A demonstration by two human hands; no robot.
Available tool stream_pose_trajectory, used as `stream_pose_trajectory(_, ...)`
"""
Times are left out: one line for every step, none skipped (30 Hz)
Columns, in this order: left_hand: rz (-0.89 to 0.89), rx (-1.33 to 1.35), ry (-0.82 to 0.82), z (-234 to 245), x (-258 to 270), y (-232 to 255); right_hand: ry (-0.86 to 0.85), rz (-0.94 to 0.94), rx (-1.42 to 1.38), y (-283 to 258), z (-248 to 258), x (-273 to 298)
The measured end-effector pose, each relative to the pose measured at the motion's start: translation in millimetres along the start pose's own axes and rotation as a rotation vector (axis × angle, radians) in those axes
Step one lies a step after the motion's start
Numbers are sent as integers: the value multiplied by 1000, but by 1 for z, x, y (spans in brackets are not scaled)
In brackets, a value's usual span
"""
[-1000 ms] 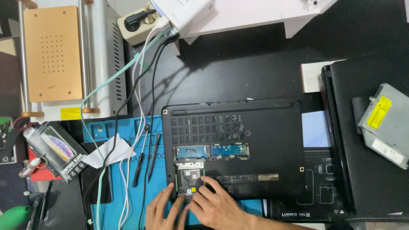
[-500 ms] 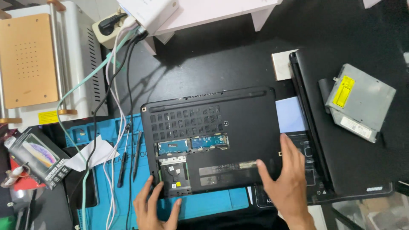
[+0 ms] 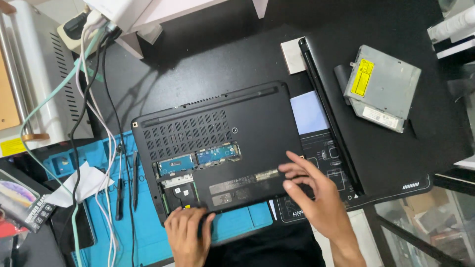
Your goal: The person removes the back cover of a laptop to access the internal components. They then disconnect several ribbon cables and connectors from the motherboard using their hands.
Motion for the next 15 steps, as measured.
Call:
stream_pose_trajectory(-6,2,-2,1,-5,7,5,0,-5,-9,-5,0)
stream_pose_trajectory(102,-18,-18,2,-10,10,87,167,109,-23,-7,1)
stream_pose_trajectory(216,-40,-23,0,-14,15,163,344,228,-39,-10,-1)
stream_pose_trajectory(216,-40,-14,-1,-17,21,162,354,227,-35,-8,-6)
stream_pose_trajectory(333,-105,-13,2,-17,27,216,400,249,-30,-5,-8)
stream_pose_trajectory(450,-170,-13,5,-16,32,270,447,271,-26,-3,-10)
stream_pose_trajectory(451,-169,-13,8,-19,36,270,447,273,-26,-3,-9)
stream_pose_trajectory(500,-185,-47,10,-22,39,229,399,212,-24,-3,-9)
stream_pose_trajectory(547,-198,-79,11,-25,42,191,353,152,-24,-2,-10)
stream_pose_trajectory(547,-194,-79,13,-24,42,194,354,155,-20,0,-11)
stream_pose_trajectory(623,-112,-77,15,-23,39,190,321,168,-15,1,-14)
stream_pose_trajectory(699,-29,-76,17,-22,36,187,289,180,-11,1,-16)
stream_pose_trajectory(700,-32,-73,19,-20,35,183,290,179,-8,3,-18)
stream_pose_trajectory(802,46,-60,21,-16,32,165,296,118,-6,5,-20)
stream_pose_trajectory(900,128,-41,21,-13,28,149,306,55,-4,6,-23)
Point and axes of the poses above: each hand's wrist, its own x-axis away from the middle knuckle, its own z-axis out of the back of the hand, y = z × x, the point moved 3 cm from there along -x, towards the middle knuckle, and after that the axes turned 11 degrees about y, right-handed, at the moved point
